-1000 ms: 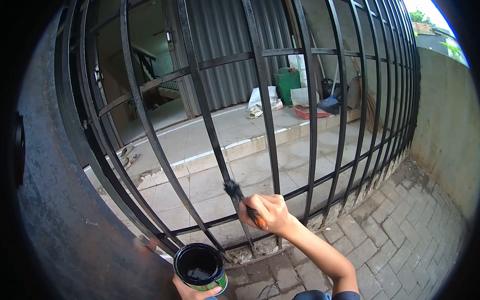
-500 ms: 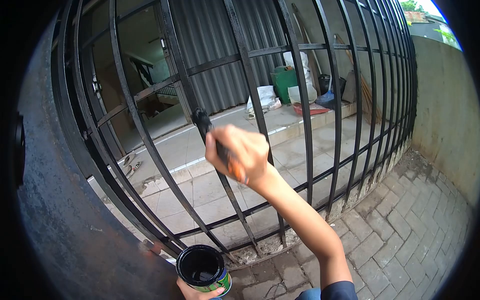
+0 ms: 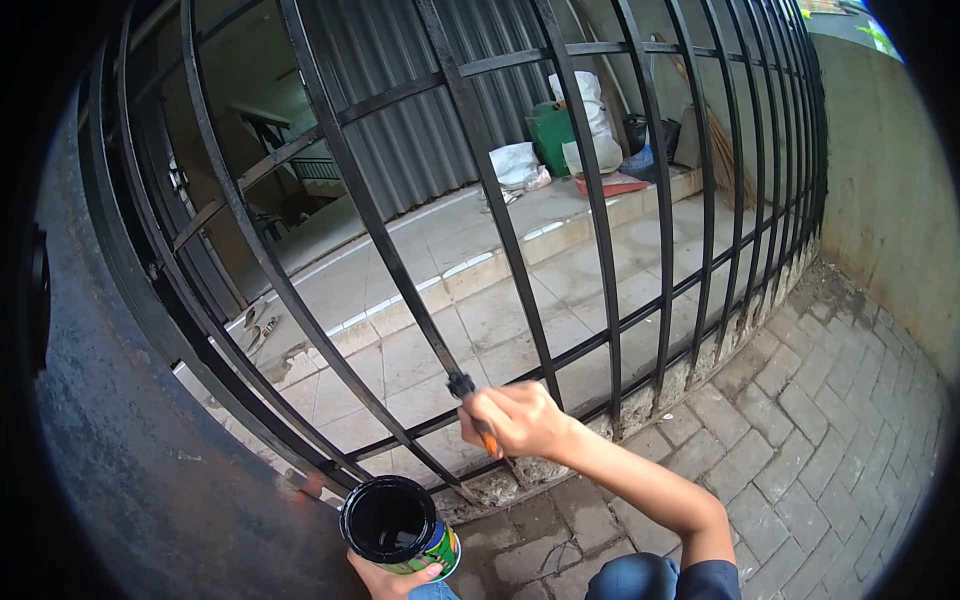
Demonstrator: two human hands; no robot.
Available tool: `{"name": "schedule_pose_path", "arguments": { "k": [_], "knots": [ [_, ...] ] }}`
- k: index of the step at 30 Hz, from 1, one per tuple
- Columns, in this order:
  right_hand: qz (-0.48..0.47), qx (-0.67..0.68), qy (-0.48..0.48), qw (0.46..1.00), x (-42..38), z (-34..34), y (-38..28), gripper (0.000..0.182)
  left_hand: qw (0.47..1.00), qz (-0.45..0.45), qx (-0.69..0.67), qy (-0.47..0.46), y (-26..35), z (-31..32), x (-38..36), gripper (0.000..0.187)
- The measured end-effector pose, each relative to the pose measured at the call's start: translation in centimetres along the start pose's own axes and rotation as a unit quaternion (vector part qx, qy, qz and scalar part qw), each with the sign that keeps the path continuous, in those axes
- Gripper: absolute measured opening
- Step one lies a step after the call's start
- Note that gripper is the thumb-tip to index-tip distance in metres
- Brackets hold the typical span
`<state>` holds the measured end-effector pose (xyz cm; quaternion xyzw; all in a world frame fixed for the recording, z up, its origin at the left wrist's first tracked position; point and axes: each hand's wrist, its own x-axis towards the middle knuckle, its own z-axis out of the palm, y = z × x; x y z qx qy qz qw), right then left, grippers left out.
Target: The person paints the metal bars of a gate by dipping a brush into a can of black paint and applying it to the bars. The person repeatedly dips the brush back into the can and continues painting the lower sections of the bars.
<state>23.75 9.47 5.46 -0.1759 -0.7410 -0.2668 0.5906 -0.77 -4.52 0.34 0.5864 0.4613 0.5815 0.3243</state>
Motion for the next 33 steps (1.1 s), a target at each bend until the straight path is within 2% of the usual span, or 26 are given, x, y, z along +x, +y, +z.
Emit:
{"name": "schedule_pose_path", "arguments": {
  "k": [5, 8, 10, 12, 18, 19, 23, 26, 29, 33],
  "knots": [
    [-0.038, -0.021, 0.151, 0.988, 5.9, 0.7, 2.3, 0.021, 0.999, -0.039, 0.006, -0.017, 0.7, 0.3, 0.1, 0.074],
    [-0.046, -0.035, 0.166, 0.984, 5.8, 0.6, 1.8, 0.019, 1.0, -0.023, -0.009, -0.004, 0.1, 0.2, 0.0, 0.073],
    [-0.076, -0.05, 0.126, 0.988, 3.1, 1.7, 2.1, 0.017, 1.0, -0.02, -0.017, 0.004, 0.2, 0.2, -0.1, 0.073],
    [-0.071, -0.059, 0.04, 0.995, 0.2, 1.8, 1.4, 0.018, 1.0, -0.019, -0.018, 0.006, 0.4, 0.4, -0.1, 0.073],
    [0.035, 0.027, -0.026, 0.999, -2.2, 0.8, -0.3, 0.018, 0.999, -0.036, 0.005, -0.014, 0.7, 0.4, 0.2, 0.072],
    [0.061, 0.024, -0.005, 0.998, -1.7, 0.6, -0.4, 0.017, 0.999, -0.032, 0.001, -0.017, 0.4, 0.4, 0.2, 0.071],
    [0.034, 0.018, 0.04, 0.998, 2.7, 0.9, 1.4, 0.016, 0.999, -0.03, -0.003, -0.025, -0.5, 0.7, 0.3, 0.07],
    [-0.038, -0.007, 0.144, 0.989, 5.9, 1.4, 2.6, 0.02, 0.999, -0.027, -0.023, -0.033, -1.1, 0.8, 0.3, 0.071],
    [-0.066, -0.035, 0.192, 0.979, 6.7, 1.3, 2.6, 0.018, 0.999, -0.012, -0.008, -0.028, -0.7, 0.9, 0.5, 0.072],
    [-0.096, -0.077, 0.116, 0.986, 2.0, 2.8, 2.2, 0.016, 1.0, -0.023, 0.004, -0.017, -1.1, 0.9, 0.6, 0.073]
  ]
}}
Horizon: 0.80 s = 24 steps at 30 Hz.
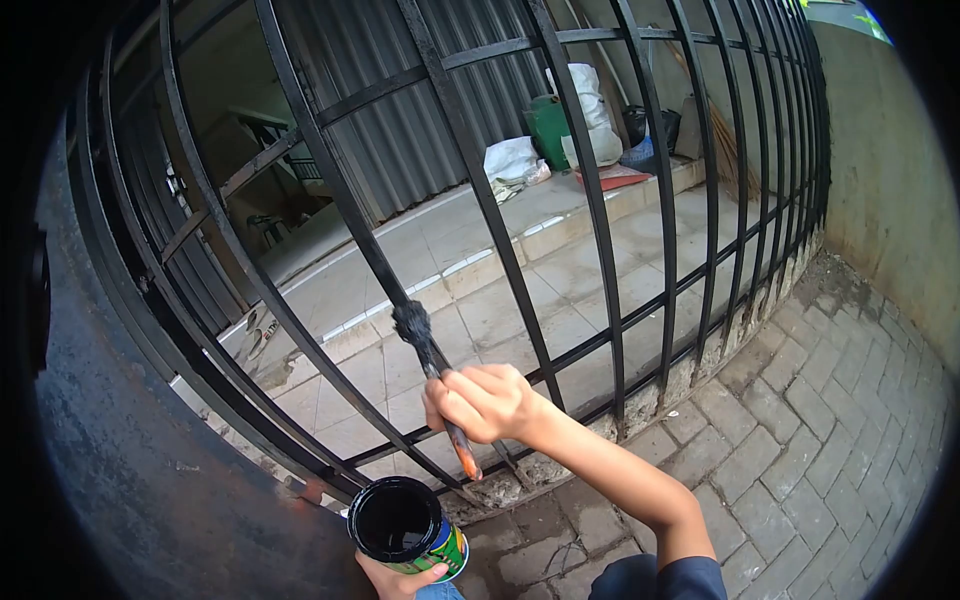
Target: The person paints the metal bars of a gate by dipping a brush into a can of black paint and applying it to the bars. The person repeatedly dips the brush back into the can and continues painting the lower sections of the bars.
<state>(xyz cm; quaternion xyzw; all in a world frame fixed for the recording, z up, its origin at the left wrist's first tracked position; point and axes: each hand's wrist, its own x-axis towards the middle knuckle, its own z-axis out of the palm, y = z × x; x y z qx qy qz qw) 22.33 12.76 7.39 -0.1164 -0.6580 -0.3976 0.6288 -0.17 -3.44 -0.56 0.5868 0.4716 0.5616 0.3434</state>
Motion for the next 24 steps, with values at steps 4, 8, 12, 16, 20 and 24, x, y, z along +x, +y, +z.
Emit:
{"name": "schedule_pose_path", "arguments": {
  "k": [4, 8, 12, 16, 20, 24],
  "knots": [
    [0.054, 0.027, -0.083, 0.995, -2.5, -1.5, -1.6, 0.02, 1.0, -0.012, -0.004, 0.0, 0.6, 0.0, 0.1, 0.073],
    [0.147, 0.103, -0.171, 0.969, -2.1, -2.9, -2.8, 0.021, 0.999, 0.019, -0.039, -0.012, -0.9, -0.3, 0.2, 0.083],
    [0.203, 0.132, -0.093, 0.966, 0.6, -2.1, -1.3, 0.015, 0.999, 0.021, -0.027, -0.025, -0.5, -0.2, 0.2, 0.081],
    [0.114, 0.079, 0.018, 0.99, 3.6, -0.1, 1.0, 0.017, 1.0, 0.012, -0.007, -0.01, 0.3, -0.2, -0.1, 0.075],
    [0.039, 0.035, 0.072, 0.996, 3.5, 0.4, 1.0, 0.017, 1.0, -0.021, -0.013, -0.007, 0.9, -0.3, -0.2, 0.072],
    [-0.001, 0.008, -0.023, 1.0, -1.5, 0.0, -0.8, 0.016, 1.0, 0.008, -0.015, 0.009, 0.2, -0.4, -0.3, 0.074]
  ]
}}
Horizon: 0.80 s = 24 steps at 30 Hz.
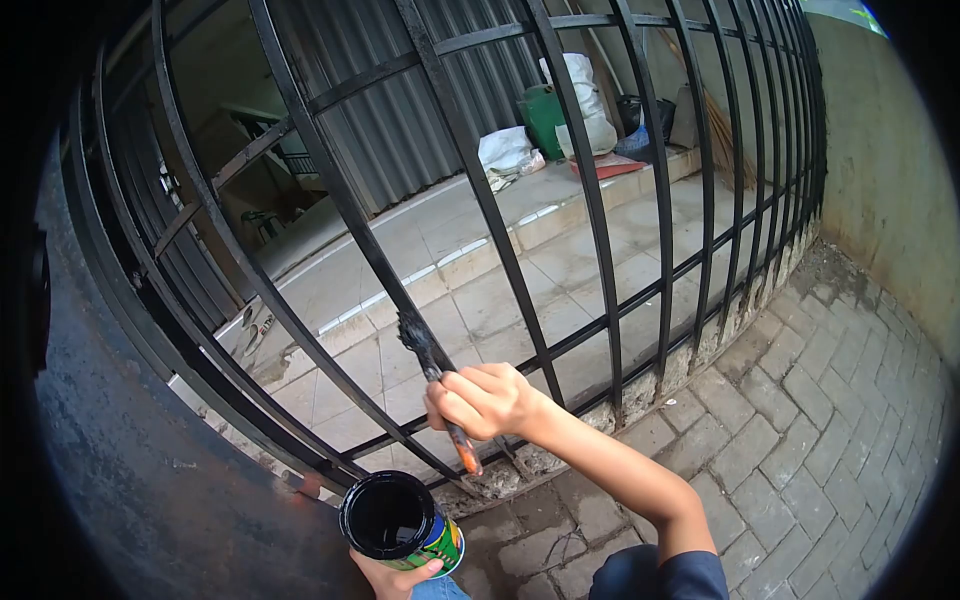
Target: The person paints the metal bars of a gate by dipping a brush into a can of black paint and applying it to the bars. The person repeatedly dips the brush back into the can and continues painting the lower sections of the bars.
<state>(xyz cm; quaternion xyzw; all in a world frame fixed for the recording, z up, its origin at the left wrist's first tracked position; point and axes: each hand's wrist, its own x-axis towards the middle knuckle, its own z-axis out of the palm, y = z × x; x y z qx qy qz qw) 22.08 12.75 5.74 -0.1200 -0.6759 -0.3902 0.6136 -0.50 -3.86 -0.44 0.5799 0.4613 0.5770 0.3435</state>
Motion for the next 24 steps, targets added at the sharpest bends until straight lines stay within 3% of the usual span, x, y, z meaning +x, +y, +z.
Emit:
{"name": "schedule_pose_path", "arguments": {
  "k": [3, 8, 13, 17, 21, 22, 24],
  "knots": [
    [0.029, 0.039, -0.069, 0.996, -2.2, -1.1, -1.3, 0.018, 1.0, 0.024, -0.012, -0.011, -0.9, -0.2, 0.4, 0.08],
    [0.196, 0.126, -0.137, 0.963, -1.7, -2.8, -2.4, 0.019, 1.0, 0.016, -0.018, -0.014, -1.1, -0.4, 0.2, 0.081],
    [0.182, 0.102, 0.003, 0.978, 2.7, -1.8, 0.5, 0.013, 1.0, 0.009, -0.025, -0.014, -1.0, 0.1, 0.2, 0.081],
    [0.064, 0.062, 0.067, 0.994, 4.7, -1.3, 1.3, 0.02, 0.999, 0.005, -0.027, -0.036, -1.0, 0.0, 0.5, 0.082],
    [0.021, 0.018, 0.015, 1.0, 0.4, -0.6, 0.4, 0.019, 0.999, -0.003, -0.034, -0.01, -1.1, 0.1, 0.2, 0.083],
    [0.017, 0.044, -0.037, 0.998, -0.9, -1.1, -0.2, 0.02, 0.999, 0.0, -0.033, -0.008, -1.2, 0.1, 0.1, 0.083],
    [0.05, 0.057, -0.085, 0.994, -2.8, -1.5, -1.4, 0.017, 0.999, -0.002, -0.039, -0.005, -1.0, 0.1, 0.0, 0.083]
  ]
}}
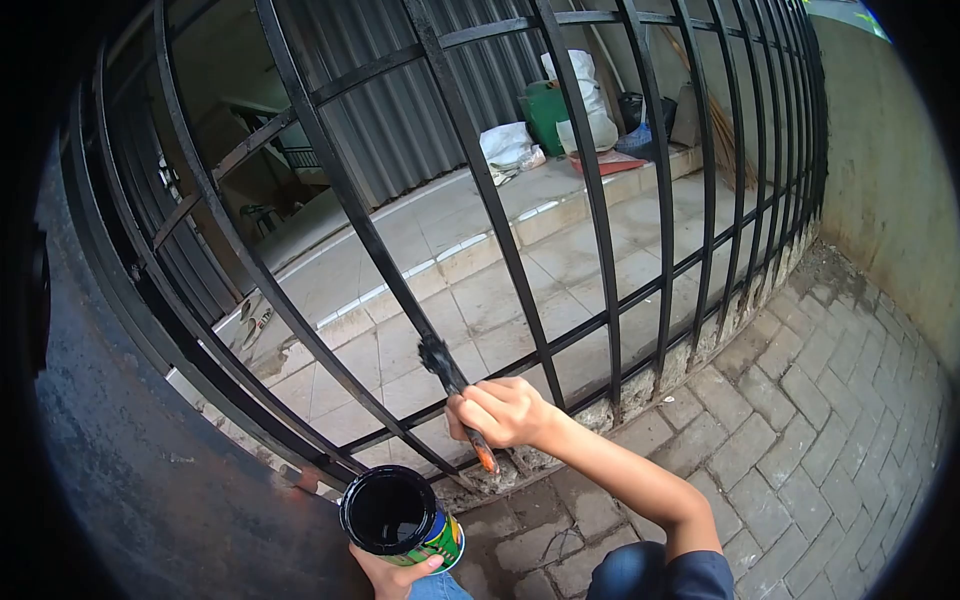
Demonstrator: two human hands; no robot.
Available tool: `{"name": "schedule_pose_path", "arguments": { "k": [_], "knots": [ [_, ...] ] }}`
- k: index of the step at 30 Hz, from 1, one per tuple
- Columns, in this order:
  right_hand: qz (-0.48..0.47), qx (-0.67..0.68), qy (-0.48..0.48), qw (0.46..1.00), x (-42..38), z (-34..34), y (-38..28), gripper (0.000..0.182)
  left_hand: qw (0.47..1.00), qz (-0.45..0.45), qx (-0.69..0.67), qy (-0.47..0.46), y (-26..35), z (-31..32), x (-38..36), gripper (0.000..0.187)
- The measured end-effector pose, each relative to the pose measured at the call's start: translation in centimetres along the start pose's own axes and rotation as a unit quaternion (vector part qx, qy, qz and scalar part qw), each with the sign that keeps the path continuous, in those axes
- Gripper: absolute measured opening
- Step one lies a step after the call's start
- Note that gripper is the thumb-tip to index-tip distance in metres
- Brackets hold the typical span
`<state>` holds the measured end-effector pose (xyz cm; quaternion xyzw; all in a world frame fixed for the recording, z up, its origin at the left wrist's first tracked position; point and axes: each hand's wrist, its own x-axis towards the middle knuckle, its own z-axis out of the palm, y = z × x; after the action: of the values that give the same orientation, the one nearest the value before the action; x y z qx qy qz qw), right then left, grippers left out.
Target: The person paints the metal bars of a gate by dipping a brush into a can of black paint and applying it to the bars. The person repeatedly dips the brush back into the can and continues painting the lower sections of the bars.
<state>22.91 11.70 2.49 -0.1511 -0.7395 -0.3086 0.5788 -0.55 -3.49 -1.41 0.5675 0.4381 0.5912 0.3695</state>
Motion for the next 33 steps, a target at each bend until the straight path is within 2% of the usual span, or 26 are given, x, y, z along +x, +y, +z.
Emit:
{"name": "schedule_pose_path", "arguments": {
  "k": [1, 4, 5, 7, 10, 15, 19, 24, 29, 31, 33],
  "knots": [
    [0.012, 0.004, -0.03, 0.999, -0.5, -0.2, -0.3, 0.016, 1.0, -0.004, -0.008, 0.003, 0.3, 0.2, 0.0, 0.083],
    [0.109, 0.065, -0.025, 0.992, 0.5, -1.2, -0.8, 0.015, 1.0, -0.003, 0.002, -0.006, 0.5, 0.1, 0.0, 0.083],
    [0.143, 0.087, 0.001, 0.986, 1.1, -1.3, -0.5, 0.02, 1.0, 0.0, 0.012, -0.013, 0.5, 0.0, 0.2, 0.083],
    [0.153, 0.07, 0.042, 0.985, 3.8, -2.0, 0.4, 0.011, 1.0, 0.002, 0.018, -0.014, 0.3, 0.0, 0.3, 0.083],
    [0.107, 0.055, 0.106, 0.987, 6.6, -1.7, 2.4, 0.01, 1.0, 0.003, 0.01, -0.003, 0.3, 0.2, 0.1, 0.083],
    [-0.054, -0.031, 0.152, 0.986, 6.5, -1.4, 2.1, 0.02, 1.0, 0.003, 0.003, -0.017, 0.0, -0.1, 0.3, 0.085],
    [-0.038, -0.022, 0.039, 0.998, 1.8, -0.6, 1.1, 0.018, 1.0, -0.003, -0.004, -0.006, 0.0, -0.1, 0.1, 0.086],
    [0.054, 0.027, -0.009, 0.998, 1.1, -1.4, -0.4, 0.021, 1.0, 0.003, -0.002, -0.001, 0.3, 0.1, 0.0, 0.083],
    [0.117, 0.051, 0.06, 0.99, 4.9, -1.0, 0.8, 0.02, 1.0, -0.002, -0.005, -0.012, 0.3, 0.4, 0.3, 0.078],
    [0.098, 0.041, 0.087, 0.991, 6.4, -0.7, 2.0, 0.013, 1.0, 0.012, -0.004, -0.013, 0.4, 0.5, 0.4, 0.079],
    [0.06, 0.022, 0.133, 0.989, 7.7, -0.8, 2.4, 0.013, 1.0, 0.025, 0.003, -0.013, 0.4, 0.4, 0.6, 0.079]
  ]
}}
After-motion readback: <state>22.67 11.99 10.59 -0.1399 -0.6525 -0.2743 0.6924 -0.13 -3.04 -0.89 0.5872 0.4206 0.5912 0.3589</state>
